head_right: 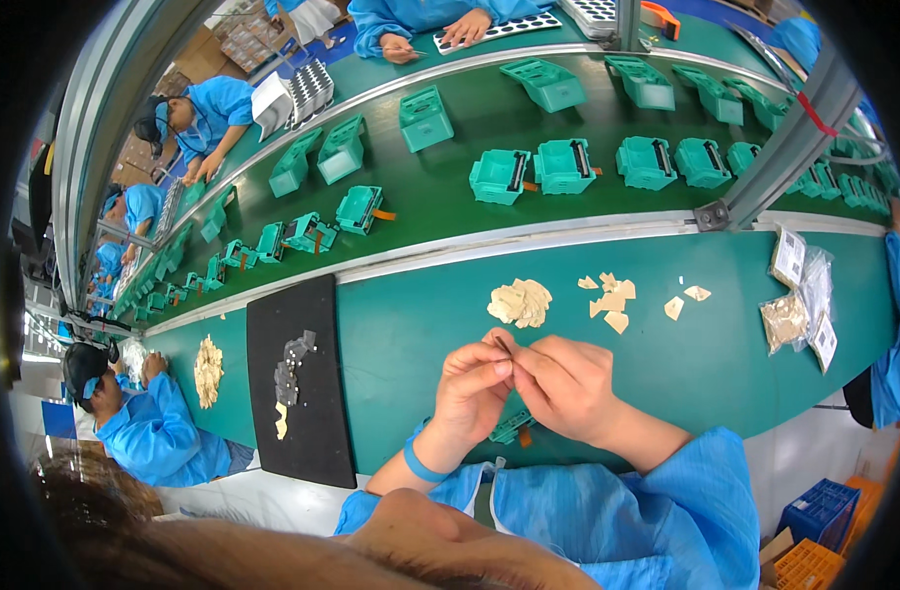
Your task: The person assembles small electronic components into plastic housings by hand, on a factory production line.
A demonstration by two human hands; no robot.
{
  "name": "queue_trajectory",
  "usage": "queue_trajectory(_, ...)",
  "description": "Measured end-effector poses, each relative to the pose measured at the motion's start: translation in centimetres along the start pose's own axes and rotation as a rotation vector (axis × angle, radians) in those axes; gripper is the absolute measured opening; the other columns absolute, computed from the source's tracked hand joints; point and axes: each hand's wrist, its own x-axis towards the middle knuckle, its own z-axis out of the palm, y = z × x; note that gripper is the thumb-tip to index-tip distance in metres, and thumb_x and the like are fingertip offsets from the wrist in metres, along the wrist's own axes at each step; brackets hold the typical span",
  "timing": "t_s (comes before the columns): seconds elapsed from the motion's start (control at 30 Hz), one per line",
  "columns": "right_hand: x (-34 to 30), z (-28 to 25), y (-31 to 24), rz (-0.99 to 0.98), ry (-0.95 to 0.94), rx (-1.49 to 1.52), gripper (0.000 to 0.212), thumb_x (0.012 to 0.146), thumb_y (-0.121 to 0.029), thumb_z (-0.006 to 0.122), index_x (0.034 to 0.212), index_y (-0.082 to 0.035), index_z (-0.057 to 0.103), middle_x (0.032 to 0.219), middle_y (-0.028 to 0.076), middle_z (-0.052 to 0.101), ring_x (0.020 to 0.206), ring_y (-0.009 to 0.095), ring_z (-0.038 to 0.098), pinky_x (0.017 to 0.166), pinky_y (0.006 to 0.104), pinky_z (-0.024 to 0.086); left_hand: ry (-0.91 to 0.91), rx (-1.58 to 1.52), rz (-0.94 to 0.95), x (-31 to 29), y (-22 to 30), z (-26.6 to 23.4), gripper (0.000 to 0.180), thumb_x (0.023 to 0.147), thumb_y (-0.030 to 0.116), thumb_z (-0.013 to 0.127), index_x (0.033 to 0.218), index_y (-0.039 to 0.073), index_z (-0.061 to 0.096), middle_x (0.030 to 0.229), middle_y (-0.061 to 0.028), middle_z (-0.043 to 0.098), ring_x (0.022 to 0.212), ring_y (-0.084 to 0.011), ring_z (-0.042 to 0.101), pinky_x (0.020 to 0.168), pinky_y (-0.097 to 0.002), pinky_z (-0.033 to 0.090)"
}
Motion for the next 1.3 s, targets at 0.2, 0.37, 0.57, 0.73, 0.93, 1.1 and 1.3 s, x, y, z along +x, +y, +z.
queue_trajectory(0.2,0.1,-0.4,0.0,0.039,0.002,0.073,0.011,0.068,0.002,0.065,0.077,-0.001,0.060,0.065,0.006,0.054,0.049,0.018,0.056,0.043,0.0292,0.044,0.016,0.059,0.055,0.0,-0.2,0.5,0.015,0.077,-0.009,0.062,0.085,0.003,0.068,0.090,-0.0068,0.057,0.082,-0.0156,0.056,0.071,-0.0261,0.047)
queue_trajectory(0.37,-0.8,-2.1,3.0,0.579,-0.029,0.358,0.006,0.074,0.003,0.058,0.077,-0.002,0.059,0.067,0.002,0.054,0.052,0.005,0.045,0.045,0.0204,0.035,0.031,0.095,0.058,0.3,0.9,0.0,0.014,0.076,-0.009,0.063,0.083,0.003,0.066,0.089,-0.0067,0.056,0.076,-0.0144,0.056,0.066,-0.0256,0.046)
queue_trajectory(0.57,-0.1,-2.9,1.0,0.397,-0.137,0.239,0.011,0.072,0.002,0.065,0.082,-0.002,0.062,0.069,0.005,0.058,0.053,0.013,0.054,0.045,0.0247,0.042,0.075,0.224,0.108,0.7,0.5,0.6,0.015,0.077,-0.009,0.063,0.084,0.004,0.067,0.085,-0.0034,0.054,0.073,-0.0121,0.053,0.066,-0.0251,0.044)
queue_trajectory(0.73,-0.2,-1.4,1.0,0.225,-0.132,0.191,0.014,0.069,0.001,0.069,0.082,-0.002,0.063,0.073,0.009,0.061,0.058,0.022,0.061,0.048,0.0303,0.048,0.083,0.149,0.034,0.3,-0.1,0.7,0.014,0.078,-0.008,0.064,0.084,0.004,0.068,0.085,-0.0032,0.056,0.075,-0.0128,0.055,0.067,-0.0257,0.046)
queue_trajectory(0.93,-0.5,-1.6,1.1,0.201,-0.144,0.199,0.014,0.068,-0.001,0.068,0.081,-0.002,0.063,0.072,0.008,0.061,0.058,0.023,0.061,0.048,0.0313,0.048,0.082,0.188,0.024,0.3,-0.3,0.9,0.012,0.079,-0.008,0.064,0.084,0.002,0.068,0.084,-0.0036,0.057,0.079,-0.0134,0.056,0.072,-0.0248,0.047)
queue_trajectory(1.1,-0.8,-1.8,1.0,0.218,-0.125,0.155,0.011,0.068,0.000,0.066,0.077,-0.003,0.062,0.070,0.007,0.060,0.056,0.022,0.059,0.046,0.0316,0.046,0.048,0.309,0.093,0.5,-0.7,1.0,0.013,0.077,-0.010,0.065,0.083,0.001,0.067,0.083,-0.0045,0.056,0.081,-0.0138,0.056,0.072,-0.0254,0.045)
queue_trajectory(1.3,-1.5,-4.2,5.6,0.543,-0.256,0.083,0.003,0.067,-0.005,0.059,0.068,-0.005,0.057,0.065,0.011,0.057,0.054,0.029,0.056,0.048,0.0383,0.044,-0.084,0.574,0.175,0.3,1.0,-0.3,0.012,0.075,-0.008,0.069,0.082,0.001,0.066,0.083,-0.0058,0.057,0.078,-0.0131,0.054,0.069,-0.0244,0.043)
